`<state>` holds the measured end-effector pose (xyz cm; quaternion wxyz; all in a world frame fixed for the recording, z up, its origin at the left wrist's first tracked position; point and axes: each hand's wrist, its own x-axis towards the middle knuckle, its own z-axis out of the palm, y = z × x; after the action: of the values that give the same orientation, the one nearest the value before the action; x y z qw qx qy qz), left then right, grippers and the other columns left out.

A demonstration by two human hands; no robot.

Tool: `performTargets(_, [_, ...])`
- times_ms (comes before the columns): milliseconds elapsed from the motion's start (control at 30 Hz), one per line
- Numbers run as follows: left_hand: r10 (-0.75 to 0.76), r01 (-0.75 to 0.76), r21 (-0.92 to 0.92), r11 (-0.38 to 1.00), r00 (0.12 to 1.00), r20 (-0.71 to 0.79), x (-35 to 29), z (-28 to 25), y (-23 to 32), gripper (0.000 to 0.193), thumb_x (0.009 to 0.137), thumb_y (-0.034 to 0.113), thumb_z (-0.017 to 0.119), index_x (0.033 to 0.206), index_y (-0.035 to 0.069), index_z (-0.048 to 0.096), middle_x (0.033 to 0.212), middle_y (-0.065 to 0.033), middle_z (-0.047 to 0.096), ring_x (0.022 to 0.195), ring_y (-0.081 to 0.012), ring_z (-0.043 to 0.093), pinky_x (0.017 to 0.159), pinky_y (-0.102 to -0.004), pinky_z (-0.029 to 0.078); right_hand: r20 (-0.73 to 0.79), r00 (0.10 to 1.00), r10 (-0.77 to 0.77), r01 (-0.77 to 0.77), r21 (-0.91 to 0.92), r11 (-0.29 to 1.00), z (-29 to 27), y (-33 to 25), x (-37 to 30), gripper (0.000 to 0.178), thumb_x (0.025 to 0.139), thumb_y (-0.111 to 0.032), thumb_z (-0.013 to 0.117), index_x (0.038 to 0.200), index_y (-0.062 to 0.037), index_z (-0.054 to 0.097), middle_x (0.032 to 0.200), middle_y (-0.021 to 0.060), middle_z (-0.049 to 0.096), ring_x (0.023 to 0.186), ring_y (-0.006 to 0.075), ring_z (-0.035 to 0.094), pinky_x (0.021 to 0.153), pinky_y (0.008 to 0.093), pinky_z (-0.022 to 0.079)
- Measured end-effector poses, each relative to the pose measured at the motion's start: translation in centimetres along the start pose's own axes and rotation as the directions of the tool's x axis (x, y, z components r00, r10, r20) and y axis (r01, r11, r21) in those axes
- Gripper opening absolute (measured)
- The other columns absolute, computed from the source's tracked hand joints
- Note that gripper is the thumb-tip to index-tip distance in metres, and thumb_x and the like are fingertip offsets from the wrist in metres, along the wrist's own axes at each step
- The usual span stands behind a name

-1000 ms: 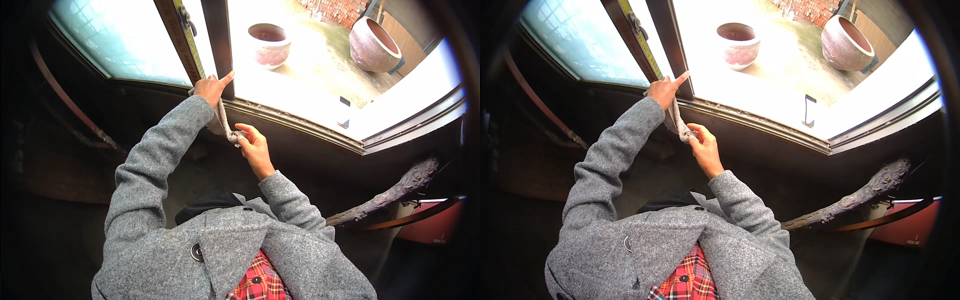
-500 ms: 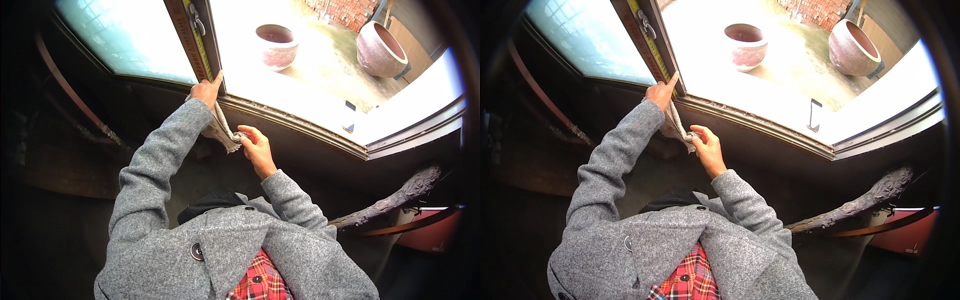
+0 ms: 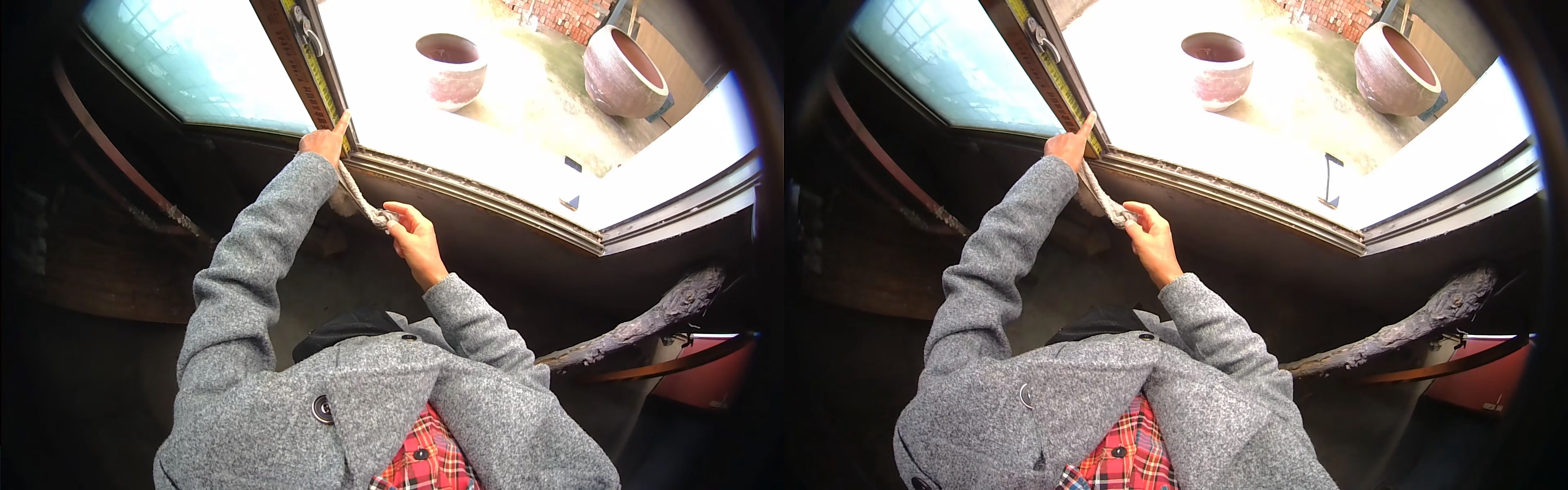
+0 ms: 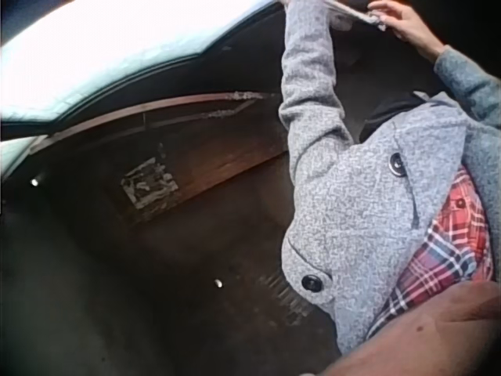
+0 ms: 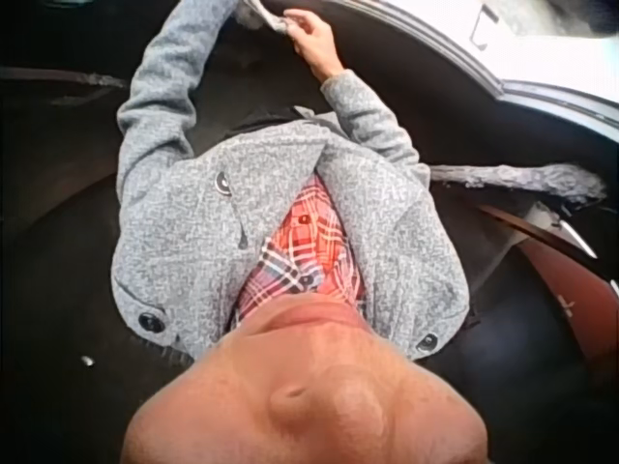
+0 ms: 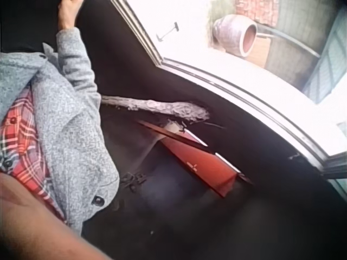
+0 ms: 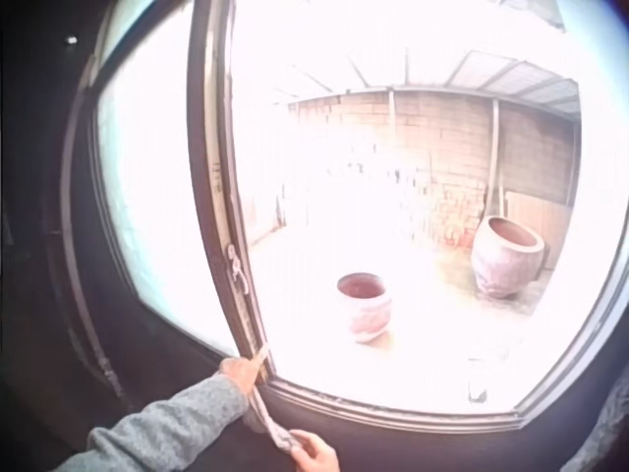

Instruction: The person wipes the window frame and sill with a cloth, moving along the edges and corners. They open the window partway to reach the lower sill and continue wiping the frame and sill surfaces.

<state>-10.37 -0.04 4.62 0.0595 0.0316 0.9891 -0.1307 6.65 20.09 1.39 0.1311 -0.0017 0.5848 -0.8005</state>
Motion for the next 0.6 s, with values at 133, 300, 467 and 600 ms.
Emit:
performTargets(133, [-0.05,0.05,-0.005,0.999,0.999,0.015,-0.1,0.0,0.0,0.083,0.088,0.003,0.048,0.149,0.024,-0.003,0.084,-0.0156,0.068,0.076,-0.0286,0.068,0.068,-0.042,0.053,-0.015,1.0,0.014,-0.014,0.015,1.0,-0.3,-0.3,0.0,0.031,0.089,-0.008,0.056,0.119,-0.0052,0.056,0.072,-0.0049,0.051,0.051,0.0019,0.039,0.043,0.0172,0.031])
performTargets(300, [-0.023,0.021,-0.028,0.999,0.998,-0.051,-0.5,0.2,0.3,0.082,0.085,0.002,0.048,0.15,0.021,0.001,0.083,-0.0174,0.067,0.076,-0.0305,0.067,0.066,-0.0431,0.052,-0.015,0.999,0.044,-0.044,0.05,0.998,-0.9,-0.7,-0.4,0.031,0.089,-0.009,0.057,0.12,-0.0056,0.056,0.072,-0.0052,0.051,0.051,0.0019,0.039,0.044,0.0172,0.031])
performTargets(467, [0.032,-0.143,-0.304,0.942,0.938,-0.344,-4.2,1.2,0.3,0.038,0.085,0.013,0.047,0.122,0.01,0.055,0.09,-0.0149,0.066,0.084,-0.0349,0.063,0.074,-0.0459,0.048,-0.015,0.999,0.035,-0.035,0.033,0.999,-2.6,-1.8,-1.6,0.03,0.09,-0.012,0.059,0.119,-0.006,0.057,0.071,-0.0057,0.051,0.051,0.0014,0.039,0.044,0.017,0.03])
performTargets(600, [0.072,-0.337,-0.632,0.697,0.911,-0.406,-8.2,0.8,0.5,0.013,0.086,0.017,0.052,0.094,0.009,0.059,0.09,-0.0166,0.063,0.088,-0.0375,0.059,0.073,-0.0439,0.047,-0.126,0.991,0.042,-0.038,0.036,0.999,-6.2,-2.6,-3.4,0.026,0.09,-0.013,0.059,0.115,-0.0046,0.059,0.074,-0.005,0.054,0.051,0.0012,0.039,0.044,0.0164,0.03])
